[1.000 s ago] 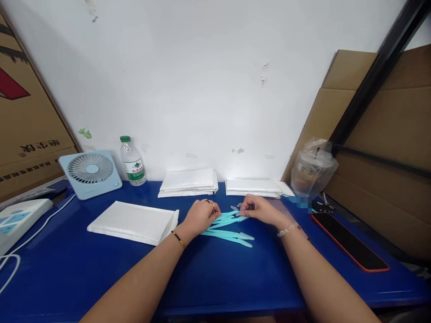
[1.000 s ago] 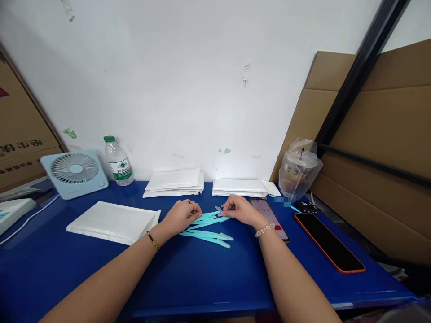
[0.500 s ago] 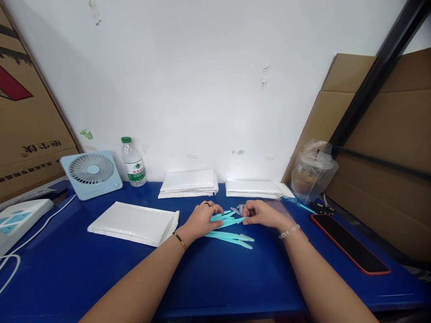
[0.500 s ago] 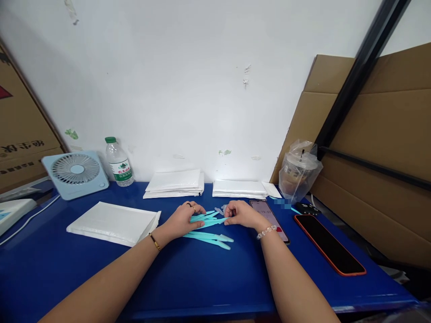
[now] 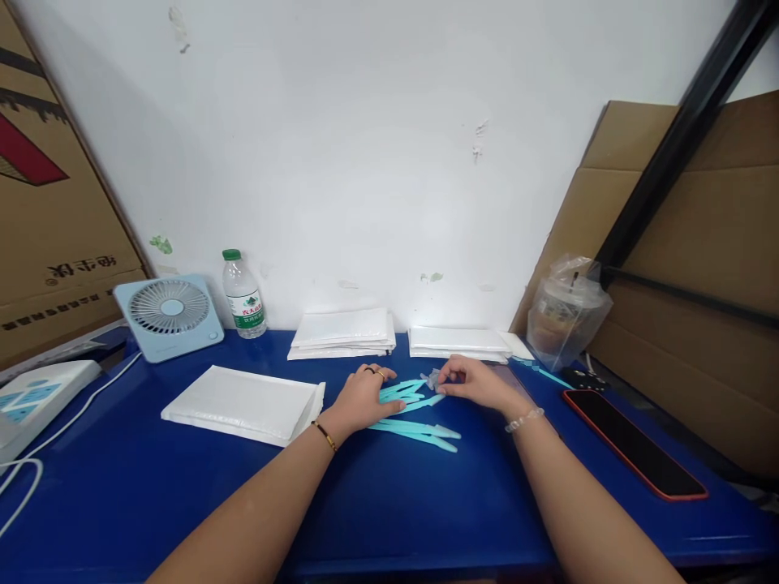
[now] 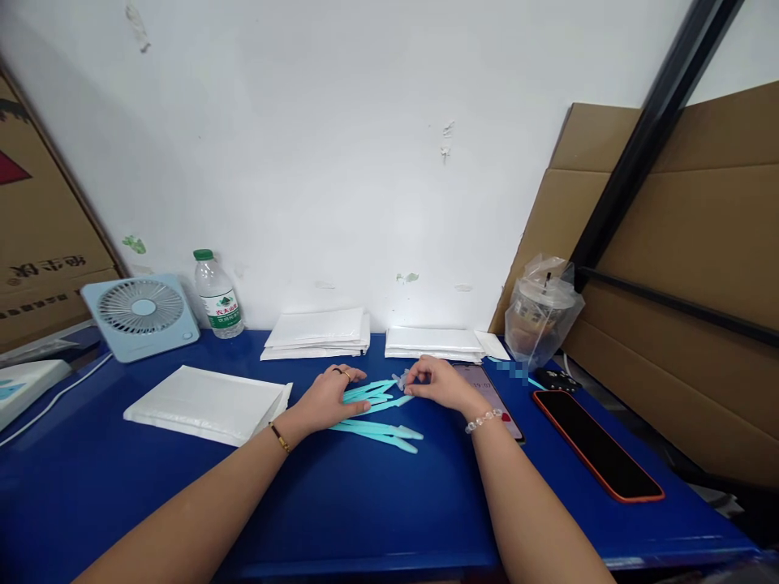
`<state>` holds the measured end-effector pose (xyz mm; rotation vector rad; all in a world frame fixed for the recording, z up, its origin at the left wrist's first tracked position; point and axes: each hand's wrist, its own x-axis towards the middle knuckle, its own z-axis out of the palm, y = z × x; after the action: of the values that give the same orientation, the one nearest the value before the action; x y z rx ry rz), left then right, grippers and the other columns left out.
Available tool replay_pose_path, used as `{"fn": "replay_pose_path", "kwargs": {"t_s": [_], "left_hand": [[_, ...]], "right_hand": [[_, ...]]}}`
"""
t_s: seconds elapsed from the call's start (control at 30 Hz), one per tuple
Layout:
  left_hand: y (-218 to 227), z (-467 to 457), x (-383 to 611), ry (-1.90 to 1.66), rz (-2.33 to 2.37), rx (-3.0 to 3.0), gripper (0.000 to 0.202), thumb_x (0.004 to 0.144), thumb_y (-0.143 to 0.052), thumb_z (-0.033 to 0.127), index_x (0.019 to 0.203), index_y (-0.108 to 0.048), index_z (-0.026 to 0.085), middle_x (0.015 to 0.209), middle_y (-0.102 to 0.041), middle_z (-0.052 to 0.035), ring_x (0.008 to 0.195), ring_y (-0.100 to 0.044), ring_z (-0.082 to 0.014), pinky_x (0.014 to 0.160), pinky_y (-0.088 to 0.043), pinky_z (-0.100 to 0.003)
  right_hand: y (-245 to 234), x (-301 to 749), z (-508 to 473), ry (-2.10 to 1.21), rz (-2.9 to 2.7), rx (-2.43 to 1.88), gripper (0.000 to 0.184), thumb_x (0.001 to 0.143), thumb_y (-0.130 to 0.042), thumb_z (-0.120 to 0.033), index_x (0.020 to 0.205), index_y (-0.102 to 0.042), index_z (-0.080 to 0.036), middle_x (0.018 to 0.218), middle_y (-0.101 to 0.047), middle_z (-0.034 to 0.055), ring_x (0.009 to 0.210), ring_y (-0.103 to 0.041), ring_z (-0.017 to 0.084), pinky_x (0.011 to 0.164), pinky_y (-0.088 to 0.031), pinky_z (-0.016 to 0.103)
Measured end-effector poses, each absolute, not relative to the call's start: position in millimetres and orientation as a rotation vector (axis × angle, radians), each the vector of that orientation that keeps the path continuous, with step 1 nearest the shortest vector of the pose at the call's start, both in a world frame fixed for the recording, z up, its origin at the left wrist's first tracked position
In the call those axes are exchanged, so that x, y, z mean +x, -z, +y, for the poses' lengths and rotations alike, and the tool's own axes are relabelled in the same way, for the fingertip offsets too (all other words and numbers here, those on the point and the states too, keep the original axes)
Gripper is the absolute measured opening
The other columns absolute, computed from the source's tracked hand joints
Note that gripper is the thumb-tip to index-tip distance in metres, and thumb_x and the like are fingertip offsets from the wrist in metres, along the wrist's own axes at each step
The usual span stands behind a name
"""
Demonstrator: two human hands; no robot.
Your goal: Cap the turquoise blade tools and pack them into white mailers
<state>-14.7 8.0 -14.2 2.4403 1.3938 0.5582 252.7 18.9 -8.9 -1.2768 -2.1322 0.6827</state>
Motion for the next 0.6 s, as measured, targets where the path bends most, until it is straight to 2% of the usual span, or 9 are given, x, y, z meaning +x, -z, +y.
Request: {"fn": "replay_pose_path", "kwargs": {"t_s": [0.17, 0.33, 0.4, 0.5, 0.6], "left_hand": [[18.9, 9.5, -9.9, -0.483, 1.309, 2.412, 0.023, 0.077, -0.058, 0.037, 0.096, -0.062, 0.024, 0.097, -0.062, -0.0027, 0.096, -0.052, -0.0209, 0.081, -0.040, -0.030], [11.4, 1.9, -8.4, -0.561, 1.249, 2.463, 0.032, 0.079, -0.057, 0.044, 0.106, -0.059, 0.027, 0.104, -0.060, -0.0023, 0.099, -0.051, -0.0210, 0.084, -0.038, -0.032], [7.3, -2.2, -4.8, -0.578, 1.219, 2.519, 0.025, 0.080, -0.055, 0.044, 0.098, -0.062, 0.027, 0.102, -0.061, -0.0010, 0.099, -0.050, -0.0207, 0.084, -0.037, -0.033], [3.0, -4.6, 0.0, -0.540, 1.246, 2.568, 0.016, 0.082, -0.054, 0.037, 0.080, -0.064, 0.024, 0.092, -0.063, -0.0005, 0.094, -0.051, -0.0198, 0.081, -0.036, -0.033], [2.0, -2.8, -1.4, -0.553, 1.352, 2.504, 0.016, 0.082, -0.052, 0.034, 0.077, -0.063, 0.023, 0.089, -0.063, -0.0007, 0.092, -0.052, -0.0196, 0.080, -0.036, -0.033]], "right_hand": [[-1.5, 245.0, 9.2, -0.773, -2.391, -1.267, 0.017, 0.070, -0.069, -0.033, 0.078, -0.067, -0.019, 0.085, -0.056, 0.0024, 0.073, -0.052, 0.015, 0.065, -0.042, 0.027], [-7.5, 240.1, 3.5, -0.841, -2.419, -1.263, 0.016, 0.072, -0.068, -0.034, 0.075, -0.065, -0.018, 0.082, -0.054, 0.0020, 0.070, -0.050, 0.014, 0.062, -0.040, 0.026], [-7.1, 239.4, 2.7, -0.841, -2.379, -1.225, 0.018, 0.074, -0.066, -0.036, 0.075, -0.064, -0.018, 0.081, -0.054, 0.0020, 0.070, -0.050, 0.014, 0.061, -0.040, 0.026], [-4.2, 243.2, 5.0, -0.838, -2.325, -1.175, 0.020, 0.074, -0.066, -0.039, 0.075, -0.064, -0.018, 0.079, -0.054, 0.0017, 0.069, -0.050, 0.014, 0.061, -0.041, 0.025], [-0.2, 252.6, 11.6, -0.784, -2.262, -1.253, 0.021, 0.072, -0.067, -0.039, 0.073, -0.064, -0.018, 0.076, -0.056, 0.0016, 0.068, -0.051, 0.015, 0.061, -0.041, 0.026]]}}
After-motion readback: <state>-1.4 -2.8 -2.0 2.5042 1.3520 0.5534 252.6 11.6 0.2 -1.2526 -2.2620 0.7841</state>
